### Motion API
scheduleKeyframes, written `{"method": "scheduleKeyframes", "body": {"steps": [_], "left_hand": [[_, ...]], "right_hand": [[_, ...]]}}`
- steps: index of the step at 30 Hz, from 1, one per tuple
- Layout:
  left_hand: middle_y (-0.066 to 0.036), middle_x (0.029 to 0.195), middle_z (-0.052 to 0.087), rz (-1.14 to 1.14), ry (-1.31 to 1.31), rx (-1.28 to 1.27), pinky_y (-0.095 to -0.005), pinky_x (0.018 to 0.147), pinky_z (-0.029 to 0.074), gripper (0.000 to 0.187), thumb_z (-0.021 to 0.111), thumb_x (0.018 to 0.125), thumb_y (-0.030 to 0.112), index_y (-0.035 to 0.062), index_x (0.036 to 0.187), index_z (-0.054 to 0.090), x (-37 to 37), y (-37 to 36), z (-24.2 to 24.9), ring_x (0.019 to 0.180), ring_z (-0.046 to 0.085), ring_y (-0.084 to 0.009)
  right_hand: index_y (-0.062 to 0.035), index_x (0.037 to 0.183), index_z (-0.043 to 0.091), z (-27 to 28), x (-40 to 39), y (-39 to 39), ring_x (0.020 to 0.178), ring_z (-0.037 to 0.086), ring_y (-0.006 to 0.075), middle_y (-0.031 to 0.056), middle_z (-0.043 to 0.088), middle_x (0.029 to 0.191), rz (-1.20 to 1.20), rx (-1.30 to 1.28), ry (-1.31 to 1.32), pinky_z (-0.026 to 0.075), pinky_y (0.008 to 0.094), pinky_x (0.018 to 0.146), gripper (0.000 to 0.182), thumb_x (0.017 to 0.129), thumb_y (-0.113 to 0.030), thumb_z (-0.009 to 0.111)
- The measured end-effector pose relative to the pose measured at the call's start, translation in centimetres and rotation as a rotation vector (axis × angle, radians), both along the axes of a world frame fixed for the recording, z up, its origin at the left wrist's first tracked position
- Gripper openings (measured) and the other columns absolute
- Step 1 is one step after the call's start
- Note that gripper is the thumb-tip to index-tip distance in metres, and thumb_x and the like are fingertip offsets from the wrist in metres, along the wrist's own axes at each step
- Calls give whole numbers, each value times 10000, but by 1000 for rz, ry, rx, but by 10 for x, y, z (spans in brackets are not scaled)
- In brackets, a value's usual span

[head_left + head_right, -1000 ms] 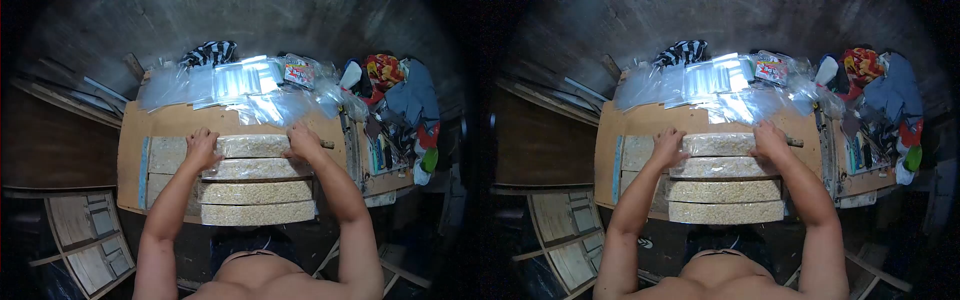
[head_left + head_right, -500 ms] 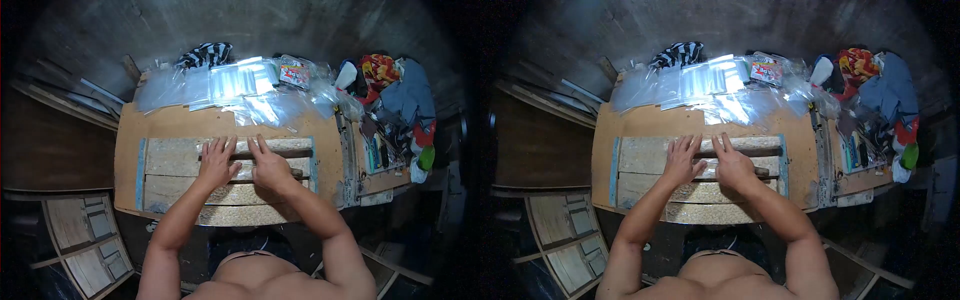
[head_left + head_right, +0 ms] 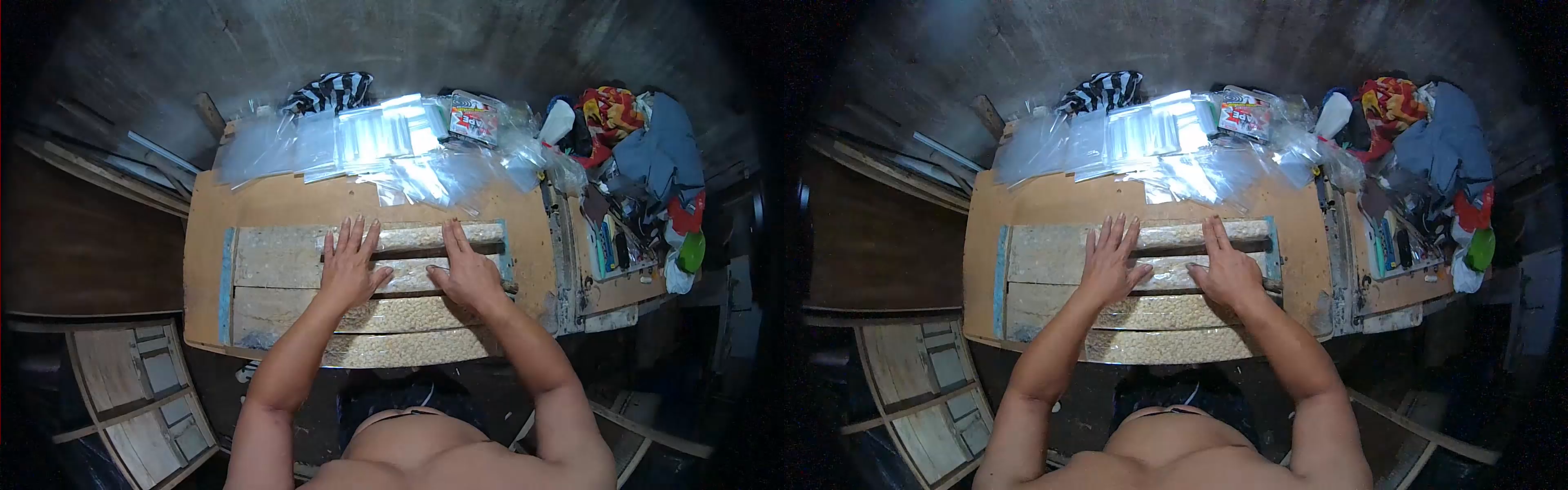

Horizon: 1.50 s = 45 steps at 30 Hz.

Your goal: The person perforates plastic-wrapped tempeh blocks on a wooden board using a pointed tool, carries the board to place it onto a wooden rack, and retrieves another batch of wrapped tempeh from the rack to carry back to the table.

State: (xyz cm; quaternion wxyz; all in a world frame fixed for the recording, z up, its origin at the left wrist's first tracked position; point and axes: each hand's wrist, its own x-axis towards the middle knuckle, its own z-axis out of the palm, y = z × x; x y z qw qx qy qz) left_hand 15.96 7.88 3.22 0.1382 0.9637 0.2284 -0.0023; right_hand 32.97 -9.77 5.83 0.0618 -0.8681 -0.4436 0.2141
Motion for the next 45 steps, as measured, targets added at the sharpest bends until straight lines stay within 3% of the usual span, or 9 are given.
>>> {"method": "scheduleKeyframes", "body": {"steps": [2, 5, 21, 23, 26, 30, 32, 38, 45], "left_hand": [[-155, 1590, 198, 52, 6, 46, -583, 1160, 98, 853, 606, 862, 538, 184, 1540, 228, 7, -7, 3, 1472, 142, -378], [-164, 1597, 176, -13, -50, 9, -609, 1148, 95, 842, 589, 877, 538, 173, 1542, 223, 18, -17, 5, 1475, 102, -398], [-163, 1583, 213, 84, 36, 37, -626, 1141, 84, 797, 619, 877, 441, 130, 1521, 266, -6, 10, 1, 1468, 137, -392], [-160, 1581, 219, 90, 2, 40, -637, 1130, 109, 801, 676, 849, 356, 158, 1517, 279, -12, 23, 0, 1461, 157, -398], [-161, 1536, 304, 125, -56, -3, -572, 1106, 256, 676, 734, 798, 190, 193, 1412, 452, -19, 36, 4, 1413, 276, -384], [-172, 1465, 396, 58, -84, 6, -521, 1075, 318, 504, 747, 782, 187, 140, 1252, 569, -18, 52, -3, 1347, 372, -378], [-179, 1386, 471, 118, -235, 139, -498, 1044, 353, 409, 769, 763, 203, 108, 1125, 606, -17, 53, -16, 1290, 433, -376], [-218, 1370, 490, 131, -241, -116, -470, 1006, 424, 433, 788, 748, 228, 75, 1114, 615, -33, 49, -5, 1229, 497, -400], [-250, 1366, 486, 191, -283, -119, -454, 1027, 417, 497, 785, 756, 218, 56, 1186, 596, -30, 48, -8, 1235, 490, -423]], "right_hand": [[-59, 1535, 140, -6, 0, -2, 1011, 646, 419, 134, 168, 1602, 22, 200, -20, 537, 478, 847, 896, 873, -451, 600], [-17, 1521, 162, 8, -2, 3, 1044, 618, 456, 176, 191, 1586, 22, 58, 76, 516, 490, 880, 921, 844, -432, 629], [-60, 1508, 234, -11, 48, -33, 1140, 569, 446, 159, 229, 1576, -29, 156, -17, 464, 481, 980, 765, 891, -331, 597], [-93, 1477, 341, -10, 56, -30, 1215, 529, 405, 162, 357, 1516, -125, 222, -39, 467, 492, 970, 703, 857, -263, 626], [-173, 1311, 507, -18, 70, -28, 921, 646, 373, 112, 581, 1172, -47, 120, -194, 536, 491, 771, 571, 771, -125, 685], [-135, 1168, 536, -27, 74, -17, 899, 640, 377, 108, 581, 1090, -52, 2, -246, 529, 501, 754, 435, 762, -121, 690], [-113, 1069, 544, -28, 70, -16, 909, 648, 387, 128, 588, 1109, -80, 181, -307, 531, 510, 751, 269, 813, -130, 628], [-101, 1092, 563, -26, 65, -34, 967, 629, 361, 107, 567, 1149, -68, 275, -130, 525, 487, 777, 346, 805, -224, 711], [-78, 1127, 569, -33, 56, -36, 988, 615, 366, 128, 581, 1144, -116, 352, -113, 517, 474, 797, 401, 791, -236, 721]]}}
